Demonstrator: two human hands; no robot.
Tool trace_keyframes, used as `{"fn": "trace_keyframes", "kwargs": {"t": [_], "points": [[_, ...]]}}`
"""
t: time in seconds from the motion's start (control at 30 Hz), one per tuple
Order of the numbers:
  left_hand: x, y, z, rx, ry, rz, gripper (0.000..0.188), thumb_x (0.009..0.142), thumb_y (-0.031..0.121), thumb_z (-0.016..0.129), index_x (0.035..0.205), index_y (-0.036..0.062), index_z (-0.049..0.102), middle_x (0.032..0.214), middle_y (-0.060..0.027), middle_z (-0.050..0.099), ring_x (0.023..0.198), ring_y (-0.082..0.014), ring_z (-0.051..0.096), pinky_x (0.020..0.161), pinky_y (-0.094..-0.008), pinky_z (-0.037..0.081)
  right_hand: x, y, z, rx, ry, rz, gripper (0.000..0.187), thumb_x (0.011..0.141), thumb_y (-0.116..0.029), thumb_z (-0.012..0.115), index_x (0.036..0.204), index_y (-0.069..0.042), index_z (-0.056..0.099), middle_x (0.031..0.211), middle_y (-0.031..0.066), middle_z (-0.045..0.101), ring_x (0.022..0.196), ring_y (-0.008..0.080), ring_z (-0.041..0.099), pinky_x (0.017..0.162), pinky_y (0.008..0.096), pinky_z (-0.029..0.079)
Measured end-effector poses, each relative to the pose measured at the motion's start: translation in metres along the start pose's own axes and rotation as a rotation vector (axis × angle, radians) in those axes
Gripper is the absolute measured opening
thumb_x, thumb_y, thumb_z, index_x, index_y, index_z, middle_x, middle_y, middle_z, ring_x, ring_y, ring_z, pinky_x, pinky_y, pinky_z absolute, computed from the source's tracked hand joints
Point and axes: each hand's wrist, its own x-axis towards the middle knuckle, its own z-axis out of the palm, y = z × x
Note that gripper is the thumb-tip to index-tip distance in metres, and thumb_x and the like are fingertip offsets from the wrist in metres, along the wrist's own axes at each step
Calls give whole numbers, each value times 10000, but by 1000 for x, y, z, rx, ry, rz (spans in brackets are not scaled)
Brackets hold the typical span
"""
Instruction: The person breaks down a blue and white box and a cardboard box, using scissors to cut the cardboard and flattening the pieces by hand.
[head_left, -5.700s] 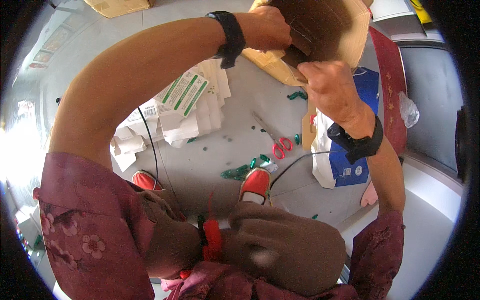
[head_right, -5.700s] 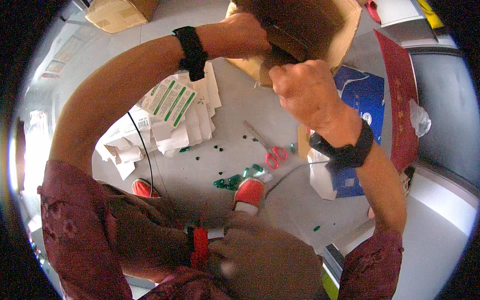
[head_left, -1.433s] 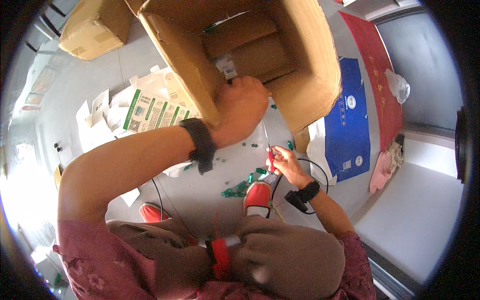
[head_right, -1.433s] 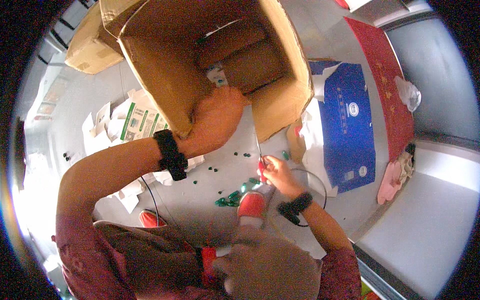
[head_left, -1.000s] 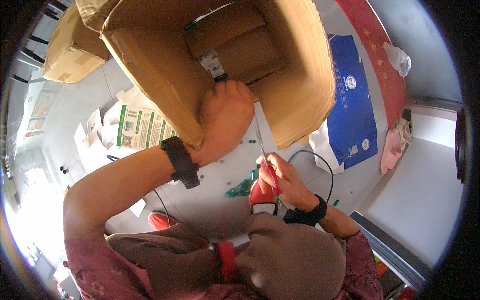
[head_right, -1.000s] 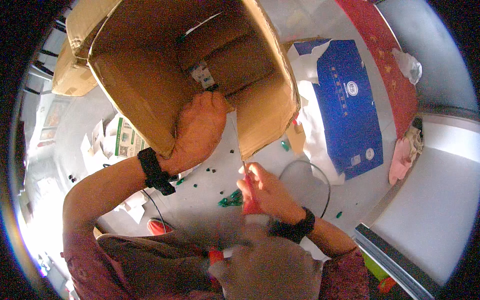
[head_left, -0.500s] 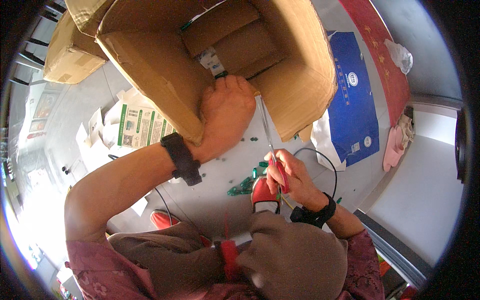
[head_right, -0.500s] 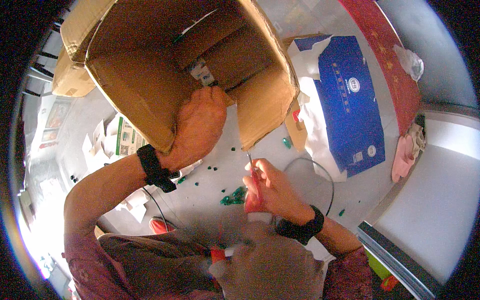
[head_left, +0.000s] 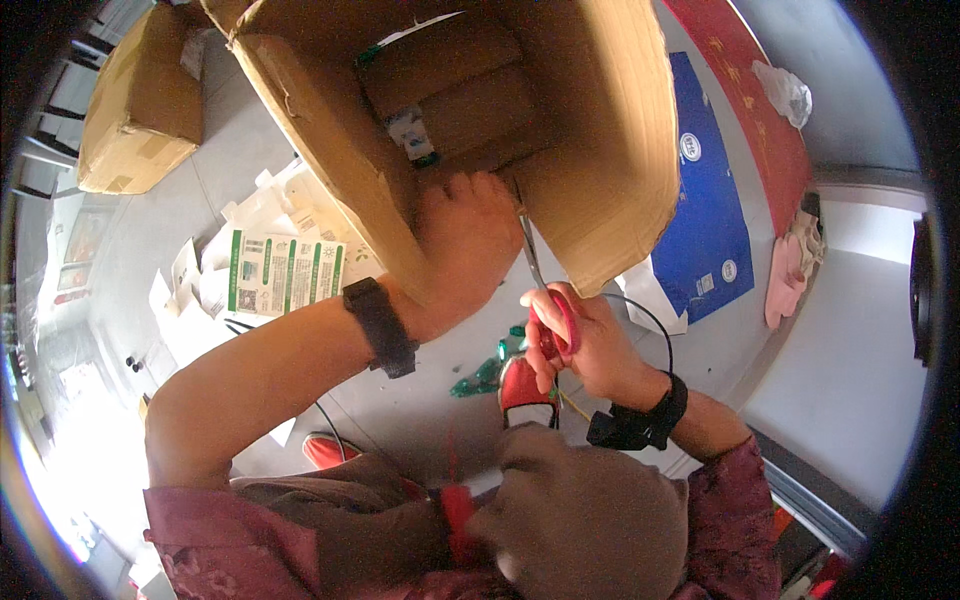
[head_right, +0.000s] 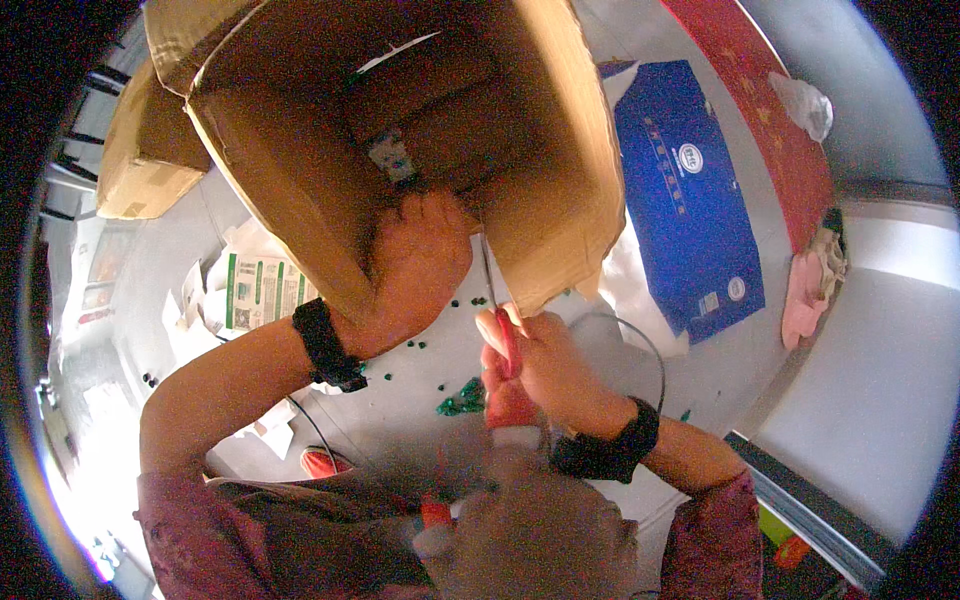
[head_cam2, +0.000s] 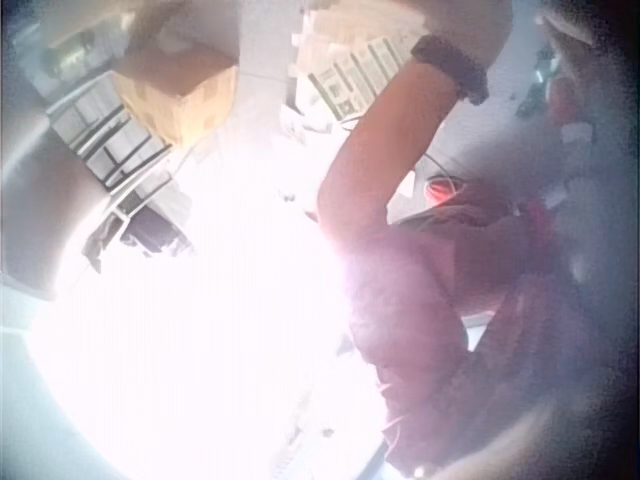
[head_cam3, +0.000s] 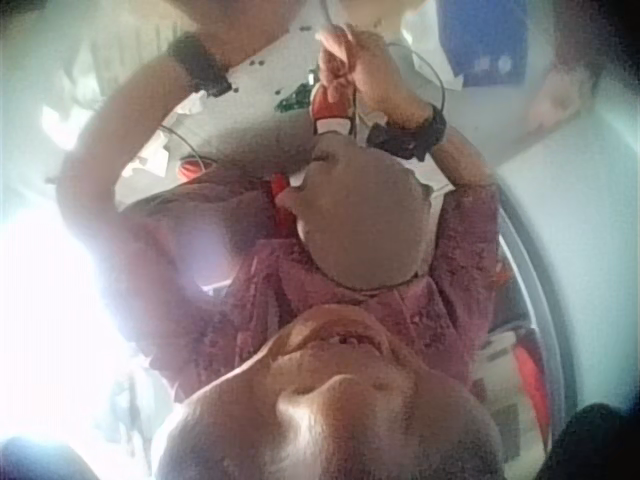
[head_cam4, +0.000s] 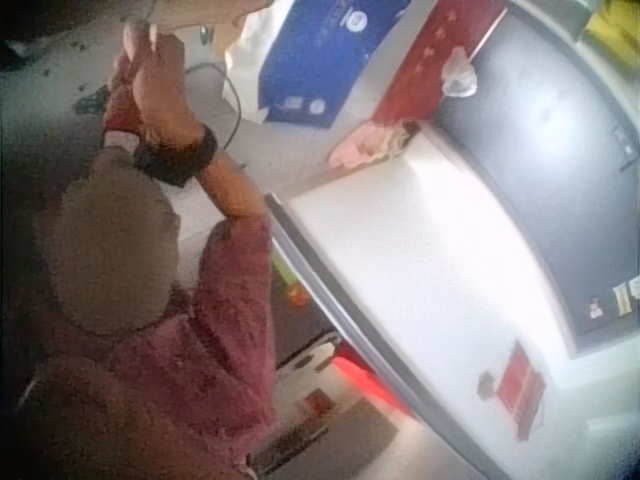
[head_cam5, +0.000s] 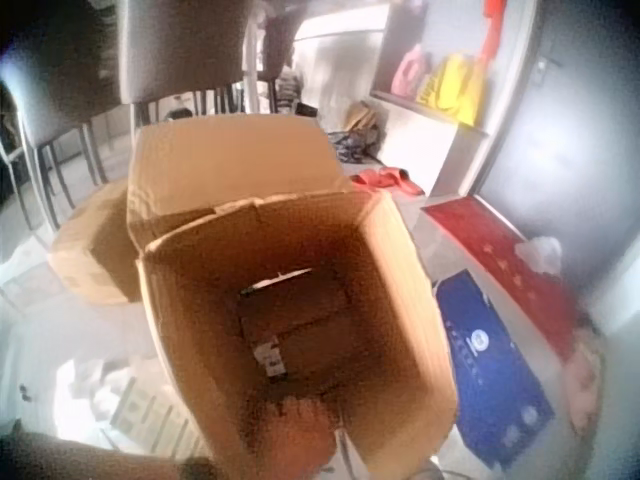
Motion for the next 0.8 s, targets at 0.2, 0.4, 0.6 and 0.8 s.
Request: {"fn": "trace_keyframes", "kwargs": {"t": [0.2,0.4,0.6,0.8], "points": [[-5,4,6,18,3,157,191,627,180,496,756,44,530,668,-71,460,673,-206,455,519,-339,360,9,-7,3,393,86,215,233,893,-310,423,893,-78,438,741,52,446,572,133,489,448,256,434],[-4,5,12,49,55,130,151,647,189,539,724,62,565,666,-60,501,654,-194,496,499,-308,402,17,-6,1,483,99,194,207,878,-293,464,787,-113,420,681,11,412,510,68,404,370,187,255],[-1,-2,1,121,99,212,141,644,170,533,724,54,543,650,-63,502,626,-186,502,486,-282,414,17,11,-16,17,76,-146,153,872,-194,424,751,-103,446,625,-12,392,428,54,328,357,193,209],[-6,-5,12,-20,90,187,171,647,175,542,742,32,540,648,-69,495,633,-187,508,502,-286,425,25,11,-3,516,49,131,207,883,-313,464,809,-120,463,664,-15,416,515,57,384,375,161,223]]}}
